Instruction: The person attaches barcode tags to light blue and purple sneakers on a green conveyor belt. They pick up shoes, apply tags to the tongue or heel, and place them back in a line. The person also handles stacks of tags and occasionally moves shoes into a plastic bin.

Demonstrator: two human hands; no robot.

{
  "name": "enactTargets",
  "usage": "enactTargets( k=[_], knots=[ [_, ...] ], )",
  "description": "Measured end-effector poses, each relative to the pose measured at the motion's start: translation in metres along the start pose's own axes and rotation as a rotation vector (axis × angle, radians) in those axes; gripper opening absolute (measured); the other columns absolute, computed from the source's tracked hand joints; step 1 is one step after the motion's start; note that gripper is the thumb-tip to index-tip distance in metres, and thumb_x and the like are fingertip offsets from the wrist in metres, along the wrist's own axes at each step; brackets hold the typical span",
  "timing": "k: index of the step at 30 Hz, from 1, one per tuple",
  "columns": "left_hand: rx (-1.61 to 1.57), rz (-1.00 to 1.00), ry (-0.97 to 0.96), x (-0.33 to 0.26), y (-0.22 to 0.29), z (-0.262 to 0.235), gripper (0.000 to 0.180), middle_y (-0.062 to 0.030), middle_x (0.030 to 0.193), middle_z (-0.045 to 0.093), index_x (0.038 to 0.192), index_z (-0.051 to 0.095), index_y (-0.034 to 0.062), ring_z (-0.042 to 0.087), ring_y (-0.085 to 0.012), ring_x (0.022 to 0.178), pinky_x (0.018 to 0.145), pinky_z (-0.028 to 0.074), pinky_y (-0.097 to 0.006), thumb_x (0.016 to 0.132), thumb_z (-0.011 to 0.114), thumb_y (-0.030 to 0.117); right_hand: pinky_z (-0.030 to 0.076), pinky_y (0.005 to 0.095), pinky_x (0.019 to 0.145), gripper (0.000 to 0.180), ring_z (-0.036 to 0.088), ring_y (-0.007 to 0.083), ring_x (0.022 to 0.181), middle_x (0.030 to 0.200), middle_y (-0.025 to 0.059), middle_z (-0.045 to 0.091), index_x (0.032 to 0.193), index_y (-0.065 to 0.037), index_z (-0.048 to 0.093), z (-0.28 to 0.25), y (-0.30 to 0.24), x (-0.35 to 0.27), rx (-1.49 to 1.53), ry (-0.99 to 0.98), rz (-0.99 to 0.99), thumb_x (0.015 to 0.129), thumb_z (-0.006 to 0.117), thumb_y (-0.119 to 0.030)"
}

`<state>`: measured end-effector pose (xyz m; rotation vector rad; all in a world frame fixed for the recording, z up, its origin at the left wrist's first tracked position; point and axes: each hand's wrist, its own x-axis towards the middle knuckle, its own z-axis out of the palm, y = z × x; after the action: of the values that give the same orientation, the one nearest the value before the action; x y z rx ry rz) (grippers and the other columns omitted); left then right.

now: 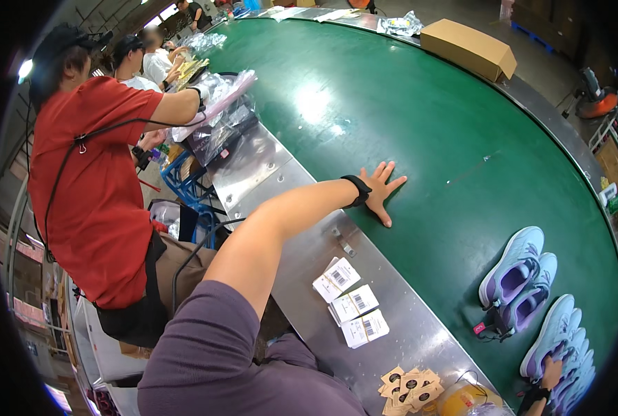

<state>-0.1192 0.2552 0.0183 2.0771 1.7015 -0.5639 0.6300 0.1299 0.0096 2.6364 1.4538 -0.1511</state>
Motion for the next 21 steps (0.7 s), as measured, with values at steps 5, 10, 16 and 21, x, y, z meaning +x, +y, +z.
enactTargets(
  k=[5, 10, 16, 21],
  knots=[
    [0.034, -0.007, -0.012, -0.005, -0.004, -0.006, 0.126, -0.0211, 0.149, -0.011, 0.146, -0.004, 0.0217, -0.004, -0.039, 0.138, 0.104, 0.018, -0.061, 0.055, 0.068, 0.071, 0.039, 0.0448, 0.082, 0.049, 0.053, 0.043, 0.094, 0.097, 0.0271, 0.058, 0.094, 0.005, 0.054, 0.001, -0.014, -0.008, 0.05, 0.018, 0.036, 0.073, 0.061, -0.038],
    [0.038, 0.026, 0.058, 0.001, -0.007, -0.001, 0.123, -0.0213, 0.149, -0.006, 0.146, 0.0, 0.0217, -0.001, -0.0379, 0.138, 0.102, 0.02, -0.063, 0.056, 0.069, 0.069, 0.041, 0.046, 0.08, 0.051, 0.055, 0.0431, 0.091, 0.094, 0.0264, 0.06, 0.091, 0.004, 0.056, 0.003, -0.021, -0.022, 0.057, 0.084, 0.053, 0.066, 0.064, -0.04],
    [0.013, -0.004, 0.054, 0.004, -0.019, 0.007, 0.127, -0.0206, 0.149, -0.009, 0.146, 0.001, 0.022, -0.004, -0.0373, 0.139, 0.103, 0.018, -0.064, 0.052, 0.072, 0.069, 0.045, 0.0478, 0.076, 0.05, 0.058, 0.0437, 0.086, 0.087, 0.0283, 0.062, 0.081, 0.007, 0.06, -0.001, -0.056, -0.038, 0.055, 0.167, 0.039, 0.062, 0.068, -0.038],
    [0.058, -0.019, 0.037, 0.004, -0.018, 0.003, 0.124, -0.0203, 0.149, -0.007, 0.146, 0.0, 0.0232, 0.0, -0.0383, 0.138, 0.103, 0.022, -0.06, 0.054, 0.069, 0.071, 0.044, 0.0472, 0.073, 0.048, 0.058, 0.0421, 0.084, 0.086, 0.0249, 0.061, 0.081, 0.005, 0.06, 0.006, -0.059, -0.041, 0.05, 0.132, 0.048, 0.062, 0.068, -0.038]
  ],
)
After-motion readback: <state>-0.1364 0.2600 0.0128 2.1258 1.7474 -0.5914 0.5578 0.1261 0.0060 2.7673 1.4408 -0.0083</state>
